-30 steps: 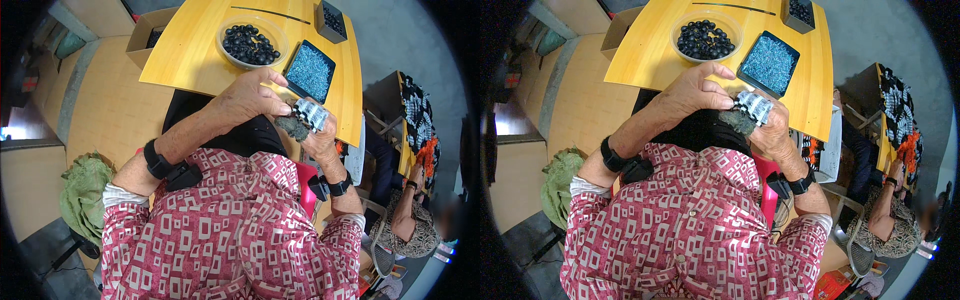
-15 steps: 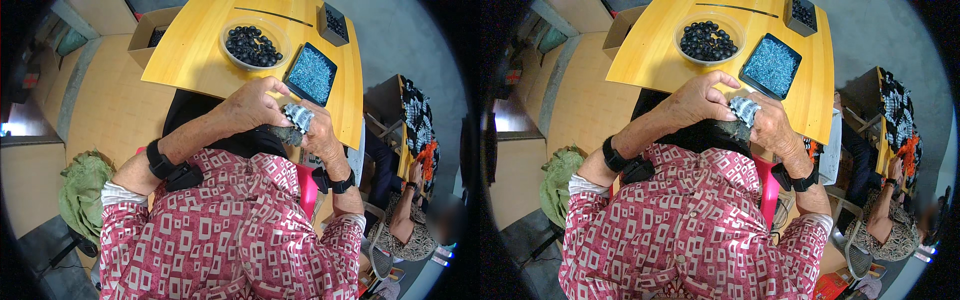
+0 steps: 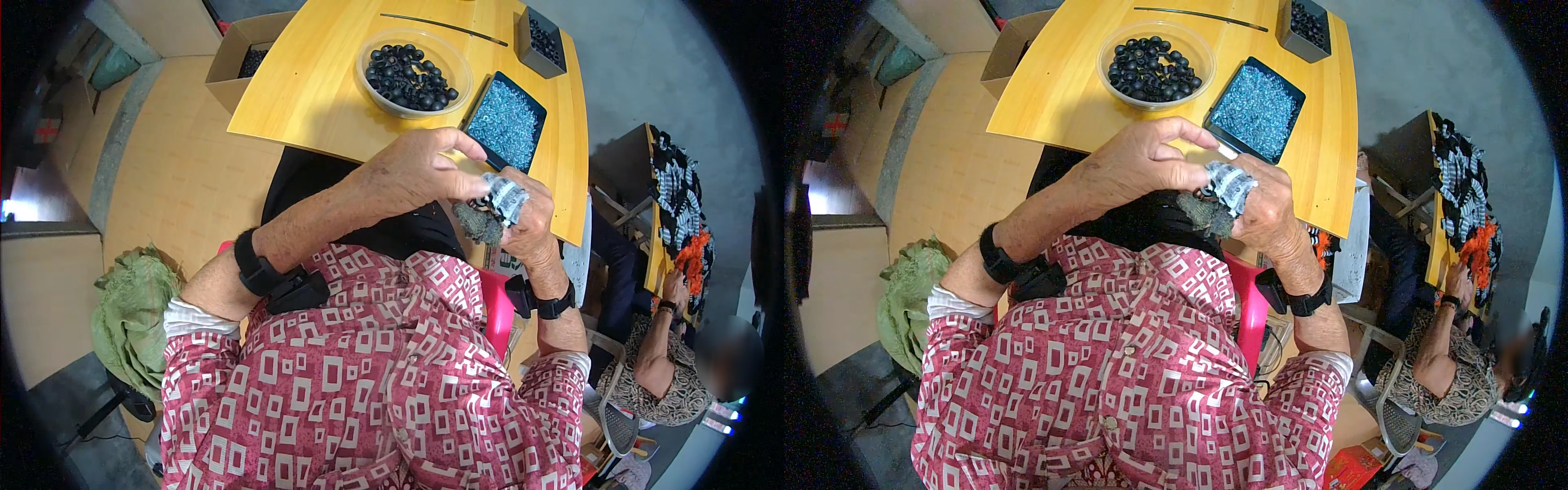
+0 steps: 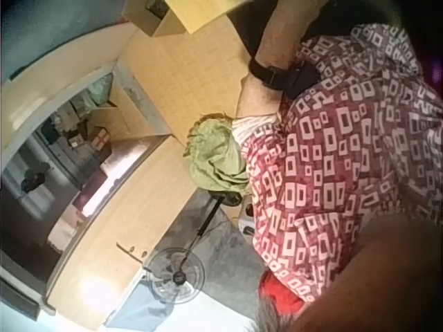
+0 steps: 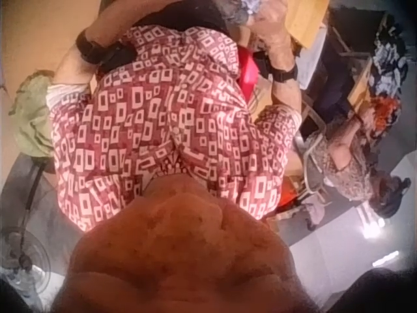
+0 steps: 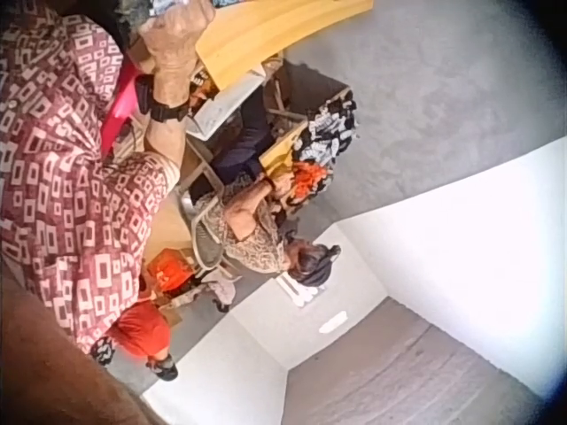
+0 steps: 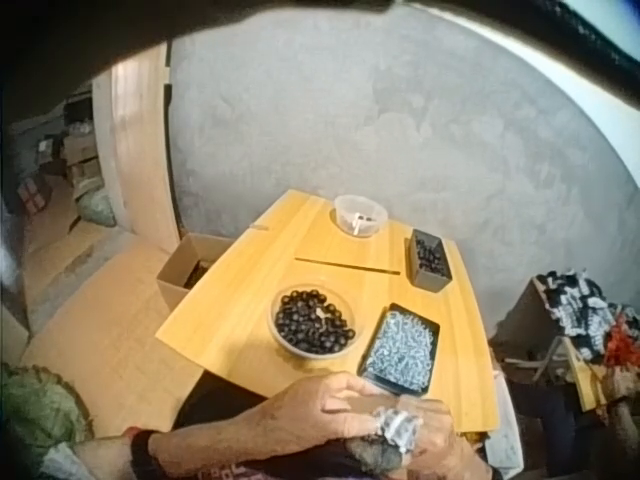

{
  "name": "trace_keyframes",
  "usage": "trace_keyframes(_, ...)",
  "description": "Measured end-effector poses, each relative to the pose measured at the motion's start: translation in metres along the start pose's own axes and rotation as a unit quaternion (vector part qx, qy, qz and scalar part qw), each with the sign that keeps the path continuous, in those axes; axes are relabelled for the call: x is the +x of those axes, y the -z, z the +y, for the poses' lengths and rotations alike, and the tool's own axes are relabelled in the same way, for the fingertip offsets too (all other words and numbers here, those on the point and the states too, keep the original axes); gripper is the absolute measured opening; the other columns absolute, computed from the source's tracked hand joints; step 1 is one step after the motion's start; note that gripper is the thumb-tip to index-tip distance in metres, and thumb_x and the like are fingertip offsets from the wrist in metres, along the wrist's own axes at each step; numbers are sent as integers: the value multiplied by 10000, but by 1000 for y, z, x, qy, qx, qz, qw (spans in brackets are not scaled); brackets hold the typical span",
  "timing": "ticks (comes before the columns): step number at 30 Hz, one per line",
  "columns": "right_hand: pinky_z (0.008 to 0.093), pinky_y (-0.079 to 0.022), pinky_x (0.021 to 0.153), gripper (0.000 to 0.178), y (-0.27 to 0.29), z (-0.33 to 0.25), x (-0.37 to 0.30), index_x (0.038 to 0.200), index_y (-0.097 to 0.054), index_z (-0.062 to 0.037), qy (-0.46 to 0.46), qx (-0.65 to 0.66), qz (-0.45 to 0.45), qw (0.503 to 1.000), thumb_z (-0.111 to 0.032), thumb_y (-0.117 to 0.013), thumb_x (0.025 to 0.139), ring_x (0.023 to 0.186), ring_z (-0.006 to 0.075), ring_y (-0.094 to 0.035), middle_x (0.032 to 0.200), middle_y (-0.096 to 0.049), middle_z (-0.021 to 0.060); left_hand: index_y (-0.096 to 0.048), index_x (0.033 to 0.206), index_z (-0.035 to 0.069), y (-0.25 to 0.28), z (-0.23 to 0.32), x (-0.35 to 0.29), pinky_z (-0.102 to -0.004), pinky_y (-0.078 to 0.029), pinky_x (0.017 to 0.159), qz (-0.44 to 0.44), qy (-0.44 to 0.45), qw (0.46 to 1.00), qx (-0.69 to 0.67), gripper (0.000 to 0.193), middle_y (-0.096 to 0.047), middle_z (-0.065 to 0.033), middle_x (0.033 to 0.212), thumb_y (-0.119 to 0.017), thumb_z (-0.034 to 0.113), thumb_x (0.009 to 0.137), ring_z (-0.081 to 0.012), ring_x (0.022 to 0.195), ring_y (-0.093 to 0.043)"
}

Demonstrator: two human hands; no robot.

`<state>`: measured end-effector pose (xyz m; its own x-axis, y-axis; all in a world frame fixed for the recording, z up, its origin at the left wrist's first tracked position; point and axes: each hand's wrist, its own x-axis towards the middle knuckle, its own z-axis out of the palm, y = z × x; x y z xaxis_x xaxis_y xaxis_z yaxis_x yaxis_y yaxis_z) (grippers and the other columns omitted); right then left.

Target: The person assembles small electronic components by hand, inserting small black components into a larger textured electronic housing.

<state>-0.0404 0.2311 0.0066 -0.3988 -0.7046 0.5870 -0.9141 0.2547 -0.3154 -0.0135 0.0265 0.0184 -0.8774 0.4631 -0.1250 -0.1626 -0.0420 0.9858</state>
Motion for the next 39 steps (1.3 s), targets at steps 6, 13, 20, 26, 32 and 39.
trace_keyframes(6, 315, -425, 444, 227, 4, -7, 9, 724, -601, -14, -11, -36, 36, 999, -157, -760, 646, 521, 225, -558, 644, -567, 84, -531, 1139, -42, -3, -17, 7, -251, -477, 794, 23, -30, 999, -33, 357, -626, -94, 908, -558, 222, 900, -126, 843, -596)
trace_keyframes(13, 307, -429, 442, 250, 3, -9, 16, 750, -610, -8, 0, -39, 74, 996, -157, -773, 632, 523, 226, -566, 648, -581, 81, -562, 1094, -38, -5, -9, 6, -251, -472, 805, 49, -37, 998, -17, 325, -625, -73, 914, -534, 231, 913, -122, 861, -590)
trace_keyframes(20, 294, -474, 493, 254, -5, 1, 10, 779, -637, -21, 30, -52, 70, 996, -165, -793, 639, 570, 222, -604, 681, -609, 81, -583, 1090, -9, -10, -7, 4, -234, -462, 793, 103, -68, 992, -29, 307, -624, -46, 934, -517, 245, 929, -98, 864, -578)
trace_keyframes(26, 339, -516, 557, 223, -4, -11, 19, 827, -619, -9, 10, -22, 60, 998, -107, -690, 640, 659, 281, -638, 752, -628, 115, -570, 1106, -7, -15, 0, 3, -242, -431, 863, 105, -72, 991, -49, 349, -615, -62, 995, -493, 292, 944, -106, 957, -561)
trace_keyframes(32, 342, -495, 600, 258, -13, -12, 23, 831, -629, -19, 35, 1, 66, 997, -163, -760, 661, 674, 285, -636, 766, -636, 101, -504, 1162, -40, -21, 12, 6, -280, -405, 927, 38, -105, 987, -116, 506, -568, -146, 1125, -407, 414, 960, -154, 1061, -533)
trace_keyframes(39, 363, -510, 570, 207, -14, -17, 32, 800, -608, 7, 61, 10, 68, 996, -90, -695, 638, 662, 281, -638, 786, -627, 133, -446, 1227, -39, -25, 18, 3, -295, -390, 960, 4, -130, 979, -156, 576, -526, -164, 1198, -341, 464, 967, -178, 1097, -515)
